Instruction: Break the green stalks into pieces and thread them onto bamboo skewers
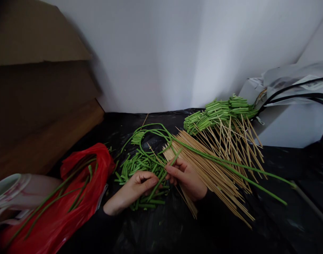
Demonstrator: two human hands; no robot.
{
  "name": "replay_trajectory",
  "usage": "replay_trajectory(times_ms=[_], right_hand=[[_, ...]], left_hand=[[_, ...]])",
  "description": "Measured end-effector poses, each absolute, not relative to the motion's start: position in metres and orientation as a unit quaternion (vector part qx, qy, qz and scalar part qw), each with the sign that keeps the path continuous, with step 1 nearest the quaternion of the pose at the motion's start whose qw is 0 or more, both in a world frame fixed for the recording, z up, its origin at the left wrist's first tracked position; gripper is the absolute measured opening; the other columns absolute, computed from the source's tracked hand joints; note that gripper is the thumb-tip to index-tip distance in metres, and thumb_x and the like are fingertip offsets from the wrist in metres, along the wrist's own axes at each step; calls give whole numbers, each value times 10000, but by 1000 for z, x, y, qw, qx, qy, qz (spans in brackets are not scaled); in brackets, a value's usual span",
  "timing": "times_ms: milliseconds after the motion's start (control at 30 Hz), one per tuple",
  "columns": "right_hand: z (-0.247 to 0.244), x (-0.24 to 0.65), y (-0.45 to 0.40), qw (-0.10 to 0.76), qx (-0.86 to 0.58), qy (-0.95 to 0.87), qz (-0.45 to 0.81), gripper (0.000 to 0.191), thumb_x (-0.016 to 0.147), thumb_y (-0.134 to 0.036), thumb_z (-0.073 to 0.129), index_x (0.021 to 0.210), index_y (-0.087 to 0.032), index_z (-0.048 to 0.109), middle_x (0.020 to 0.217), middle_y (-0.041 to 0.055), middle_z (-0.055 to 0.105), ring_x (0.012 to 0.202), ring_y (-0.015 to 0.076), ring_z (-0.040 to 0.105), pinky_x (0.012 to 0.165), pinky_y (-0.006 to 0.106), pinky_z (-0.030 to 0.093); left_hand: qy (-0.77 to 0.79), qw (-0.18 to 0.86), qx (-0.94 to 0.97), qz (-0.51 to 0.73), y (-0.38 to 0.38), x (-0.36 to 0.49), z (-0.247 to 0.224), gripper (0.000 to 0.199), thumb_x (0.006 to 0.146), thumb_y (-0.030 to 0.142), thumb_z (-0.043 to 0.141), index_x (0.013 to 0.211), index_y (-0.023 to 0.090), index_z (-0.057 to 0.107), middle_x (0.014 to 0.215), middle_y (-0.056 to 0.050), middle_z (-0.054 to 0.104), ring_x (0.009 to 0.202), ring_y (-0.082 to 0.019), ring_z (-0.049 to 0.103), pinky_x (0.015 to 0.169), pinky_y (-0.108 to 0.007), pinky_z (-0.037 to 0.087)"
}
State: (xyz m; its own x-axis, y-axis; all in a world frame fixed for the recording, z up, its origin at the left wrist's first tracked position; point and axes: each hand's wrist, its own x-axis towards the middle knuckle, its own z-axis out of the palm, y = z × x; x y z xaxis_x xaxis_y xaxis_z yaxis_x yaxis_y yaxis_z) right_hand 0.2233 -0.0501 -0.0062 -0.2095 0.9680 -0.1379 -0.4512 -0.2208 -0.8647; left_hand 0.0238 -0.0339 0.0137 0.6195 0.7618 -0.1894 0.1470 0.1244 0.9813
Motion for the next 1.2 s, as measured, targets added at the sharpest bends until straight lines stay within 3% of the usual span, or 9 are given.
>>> replay_trajectory(times_ms=[233,633,800,933,1133,1200], right_hand=[[-9,219,-51,489,-368,-396,685,302,745,-425,805,808,-180,640,613,-22,644,499,75,512,494,217,361],[-3,226,-50,516,-354,-366,688,241,741,-367,807,787,-198,642,645,-20,659,534,74,519,516,200,376],[-5,225,-52,505,-366,-429,654,210,757,-327,793,809,-190,643,677,-19,677,554,82,538,531,212,386],[-5,216,-57,460,-380,-468,653,215,757,-309,791,814,-183,626,702,-13,698,585,91,571,565,221,420],[-6,209,-60,419,-382,-480,670,207,732,-300,805,788,-176,650,671,-13,691,582,96,569,566,229,413],[-6,212,-59,427,-381,-485,662,203,705,-294,824,775,-172,679,654,-26,666,590,92,562,584,232,413]], left_hand=[[372,676,589,241,-34,27,11,299,813,453,685,768,158,709,631,7,588,484,-66,358,454,-209,239],[389,668,558,302,-33,26,7,314,781,439,728,758,160,587,615,57,461,500,-55,364,482,-202,264],[388,695,480,368,-32,27,2,347,768,447,755,799,149,580,667,41,512,499,-35,346,462,-176,235],[360,737,378,428,-31,29,3,348,728,380,811,850,142,589,705,40,525,515,-22,391,487,-143,298],[321,752,326,474,-23,23,10,276,813,353,734,799,158,540,736,16,540,596,-60,466,552,-156,388],[336,750,356,446,-25,23,11,261,856,393,675,826,173,538,680,18,533,573,-77,461,504,-165,350]])
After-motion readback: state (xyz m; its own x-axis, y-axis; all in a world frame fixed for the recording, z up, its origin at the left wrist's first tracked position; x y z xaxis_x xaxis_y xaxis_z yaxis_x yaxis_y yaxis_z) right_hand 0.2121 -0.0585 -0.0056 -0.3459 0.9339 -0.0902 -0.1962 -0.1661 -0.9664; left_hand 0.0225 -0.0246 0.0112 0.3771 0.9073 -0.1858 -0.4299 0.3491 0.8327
